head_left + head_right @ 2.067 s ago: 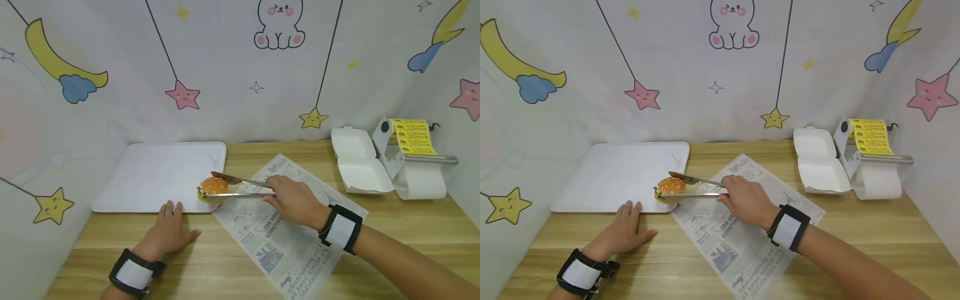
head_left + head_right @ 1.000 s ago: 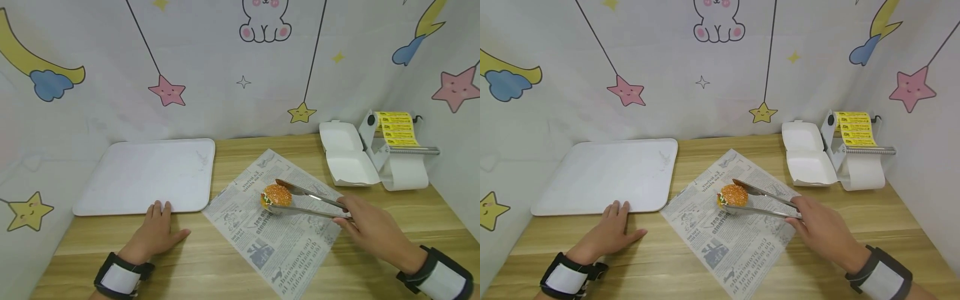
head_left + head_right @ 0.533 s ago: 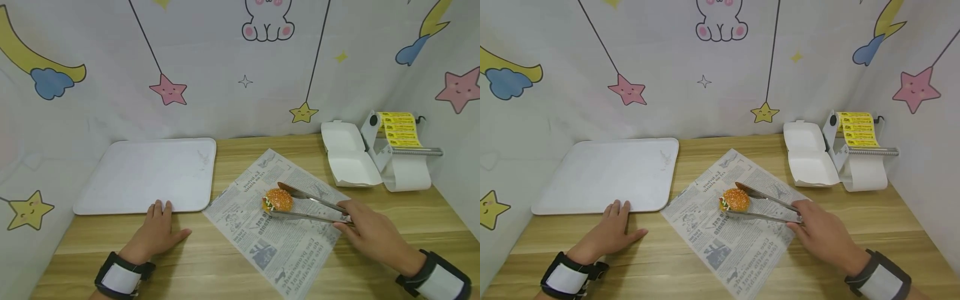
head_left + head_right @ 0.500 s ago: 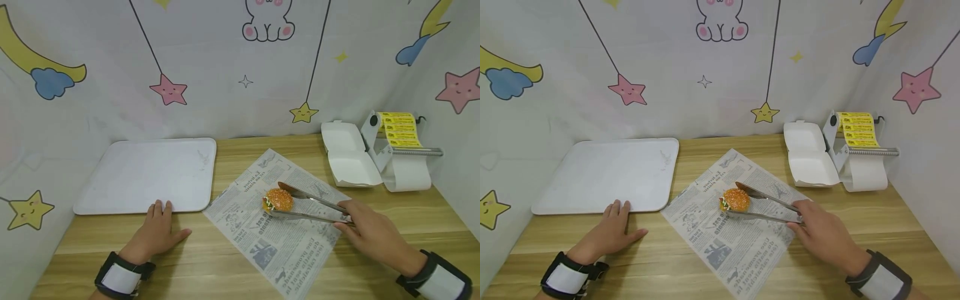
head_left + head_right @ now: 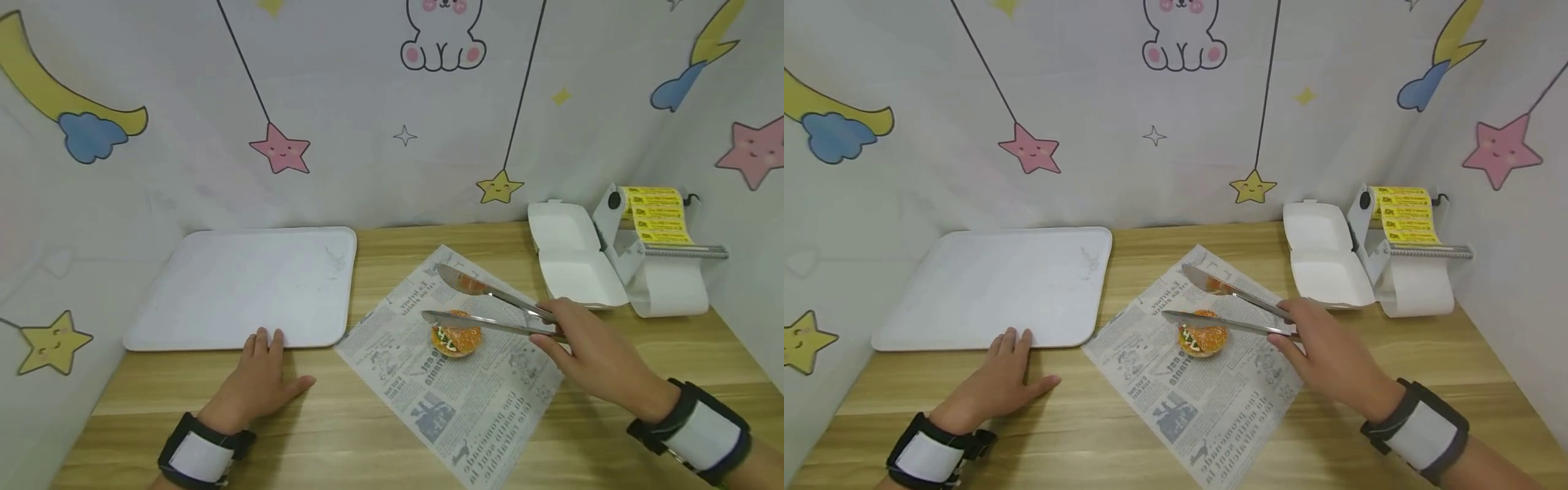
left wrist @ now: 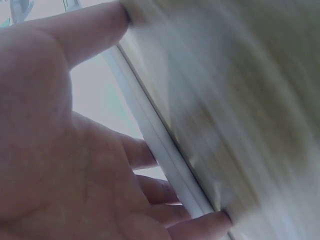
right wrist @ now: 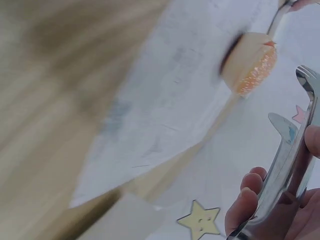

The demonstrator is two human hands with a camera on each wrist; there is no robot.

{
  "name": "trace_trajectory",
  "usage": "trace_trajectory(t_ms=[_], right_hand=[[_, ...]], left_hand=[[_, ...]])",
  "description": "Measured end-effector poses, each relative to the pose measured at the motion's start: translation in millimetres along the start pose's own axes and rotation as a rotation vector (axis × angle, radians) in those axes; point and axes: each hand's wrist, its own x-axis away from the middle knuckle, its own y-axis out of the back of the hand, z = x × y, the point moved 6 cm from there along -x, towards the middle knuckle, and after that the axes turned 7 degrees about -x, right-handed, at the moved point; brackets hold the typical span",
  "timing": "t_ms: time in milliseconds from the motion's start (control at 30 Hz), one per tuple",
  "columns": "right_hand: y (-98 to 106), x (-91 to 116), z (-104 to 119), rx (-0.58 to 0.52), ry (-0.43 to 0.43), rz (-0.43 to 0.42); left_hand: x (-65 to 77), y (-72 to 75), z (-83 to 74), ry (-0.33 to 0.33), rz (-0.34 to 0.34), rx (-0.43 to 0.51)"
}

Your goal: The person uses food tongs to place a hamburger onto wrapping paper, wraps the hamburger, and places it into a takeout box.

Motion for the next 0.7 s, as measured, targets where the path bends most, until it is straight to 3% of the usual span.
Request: trace_trajectory(t_ms=[333, 533, 700], right_hand=[[-15, -88, 44, -0.072, 0.063, 0.059], [-37, -141, 81, -0.079, 0.067, 0.137], [-59, -177, 111, -0.072, 0.090, 0.183]], left_hand=[[1.7, 1.0, 0.5, -0.002, -0.031, -0.019], [1.5, -2.3, 1.6, 0.012, -0.003, -0.025], [1.8, 0.1, 1.8, 0.009, -0.034, -0.032]])
